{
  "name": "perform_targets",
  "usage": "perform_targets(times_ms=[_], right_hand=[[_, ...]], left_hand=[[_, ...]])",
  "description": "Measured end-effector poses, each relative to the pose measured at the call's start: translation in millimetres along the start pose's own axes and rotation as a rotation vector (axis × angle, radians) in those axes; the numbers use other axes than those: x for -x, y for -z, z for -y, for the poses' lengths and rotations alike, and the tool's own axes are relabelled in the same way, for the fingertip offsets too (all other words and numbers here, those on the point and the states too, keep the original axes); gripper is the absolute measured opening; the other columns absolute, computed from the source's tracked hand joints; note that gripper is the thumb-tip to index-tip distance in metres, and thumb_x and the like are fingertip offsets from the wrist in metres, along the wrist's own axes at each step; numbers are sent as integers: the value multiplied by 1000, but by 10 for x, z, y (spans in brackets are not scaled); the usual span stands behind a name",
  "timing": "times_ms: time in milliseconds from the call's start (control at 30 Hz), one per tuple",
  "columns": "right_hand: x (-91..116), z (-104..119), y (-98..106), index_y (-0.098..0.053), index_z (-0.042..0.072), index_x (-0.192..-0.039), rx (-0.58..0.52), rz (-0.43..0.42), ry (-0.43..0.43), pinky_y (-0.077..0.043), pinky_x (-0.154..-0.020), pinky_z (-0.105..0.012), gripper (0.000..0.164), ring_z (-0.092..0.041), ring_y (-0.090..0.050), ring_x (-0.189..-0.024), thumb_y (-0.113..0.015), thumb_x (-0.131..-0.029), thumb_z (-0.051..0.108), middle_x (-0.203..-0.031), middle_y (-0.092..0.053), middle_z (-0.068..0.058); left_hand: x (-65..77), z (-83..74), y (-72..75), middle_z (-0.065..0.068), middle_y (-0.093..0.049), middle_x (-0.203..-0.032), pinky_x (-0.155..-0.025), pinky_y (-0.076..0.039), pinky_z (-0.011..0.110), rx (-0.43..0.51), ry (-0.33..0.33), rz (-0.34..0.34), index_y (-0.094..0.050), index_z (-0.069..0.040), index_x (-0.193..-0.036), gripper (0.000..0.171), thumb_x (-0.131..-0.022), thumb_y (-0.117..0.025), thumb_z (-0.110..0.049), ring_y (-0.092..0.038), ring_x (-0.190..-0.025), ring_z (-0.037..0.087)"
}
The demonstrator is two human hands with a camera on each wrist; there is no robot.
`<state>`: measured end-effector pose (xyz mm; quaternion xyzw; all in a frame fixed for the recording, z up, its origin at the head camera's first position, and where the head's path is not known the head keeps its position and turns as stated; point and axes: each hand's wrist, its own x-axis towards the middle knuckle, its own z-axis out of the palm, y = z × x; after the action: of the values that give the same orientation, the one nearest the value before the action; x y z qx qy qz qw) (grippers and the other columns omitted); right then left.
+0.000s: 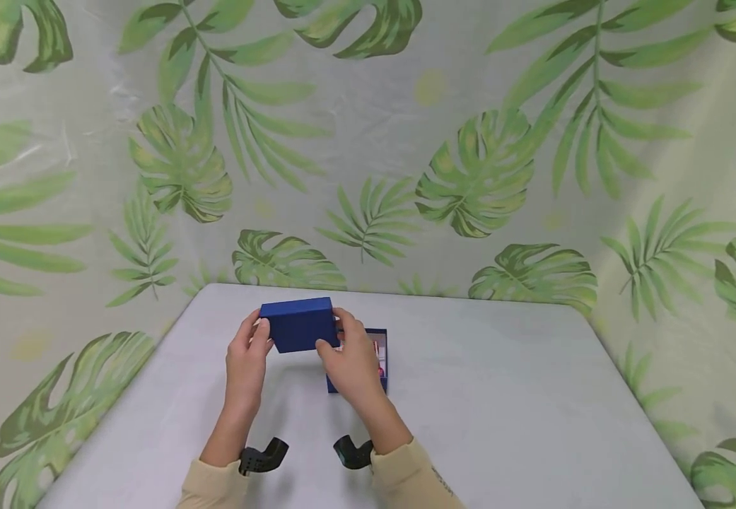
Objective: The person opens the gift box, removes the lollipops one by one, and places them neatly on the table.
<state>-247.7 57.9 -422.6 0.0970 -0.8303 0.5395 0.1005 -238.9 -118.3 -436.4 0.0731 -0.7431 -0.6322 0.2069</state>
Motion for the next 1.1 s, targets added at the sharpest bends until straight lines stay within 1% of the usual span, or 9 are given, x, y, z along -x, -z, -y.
perform_targets(times_ms=[133,300,467,600,667,800,867,933,1100], right_hand=[[-14,35,-98,-45,19,-150,-11,27,-11,-52,-95,-53,63,-31,-59,-123,-70,-93,22,-141,-58,-7],[-4,53,-243,-39,26,-154,-76,95,-5,-53,-96,-51,70,-32,-54,-129,-70,-92,22,-148,-52,-11],[23,54,-402,-40,22,-154,-126,148,-17,-53,-95,-50,70,-31,-50,-133,-70,-91,23,-151,-48,-9],[44,53,-519,-47,15,-149,-172,159,-62,-53,-93,-50,66,-31,-52,-129,-71,-89,24,-147,-51,-12],[59,44,-584,-49,12,-146,-206,163,-77,-52,-96,-50,63,-30,-53,-129,-71,-88,24,-144,-54,-13],[65,4,-708,-53,7,-141,-269,176,-76,-47,-103,-53,55,-31,-52,-132,-68,-90,18,-146,-52,-14],[63,-23,-767,-54,6,-138,-294,180,-66,-45,-105,-54,50,-33,-50,-134,-68,-91,15,-150,-48,-15],[56,-45,-823,-55,3,-134,-320,187,-63,-43,-107,-56,46,-36,-48,-135,-68,-90,11,-153,-43,-18],[47,-109,-969,-59,7,-124,-297,193,-86,-39,-110,-57,40,-34,-44,-138,-69,-86,14,-155,-42,-15]], left_hand=[[-51,21,108,13,-58,-137,-102,-49,50,8,-32,-2,-51,-17,-148,57,-103,-49,-52,-56,-120,30],[-117,61,252,11,-60,-131,-102,-50,46,16,-65,-28,-60,-14,-136,49,-104,-49,-49,-60,-118,30],[-188,126,354,11,-60,-128,-101,-49,46,31,-49,-69,-62,-4,-121,49,-103,-52,-49,-61,-119,28],[-235,192,404,12,-63,-125,-93,-48,40,23,-8,-109,-63,-1,-110,46,-102,-56,-46,-61,-111,26],[-249,239,440,11,-64,-125,-87,-47,33,24,6,-133,-64,-1,-106,37,-102,-58,-38,-61,-107,24],[-283,319,531,13,-61,-127,-82,-48,16,74,10,-140,-62,2,-110,16,-100,-56,-10,-60,-110,23],[-305,359,581,14,-58,-128,-83,-48,12,113,22,-123,-60,4,-115,20,-98,-51,1,-59,-116,24],[-325,408,628,14,-56,-129,-88,-49,15,138,50,-106,-59,4,-120,27,-96,-47,6,-57,-121,24],[-352,550,708,14,-49,-137,-109,-43,38,150,95,-75,-56,4,-128,41,-92,-39,13,-48,-134,26]])
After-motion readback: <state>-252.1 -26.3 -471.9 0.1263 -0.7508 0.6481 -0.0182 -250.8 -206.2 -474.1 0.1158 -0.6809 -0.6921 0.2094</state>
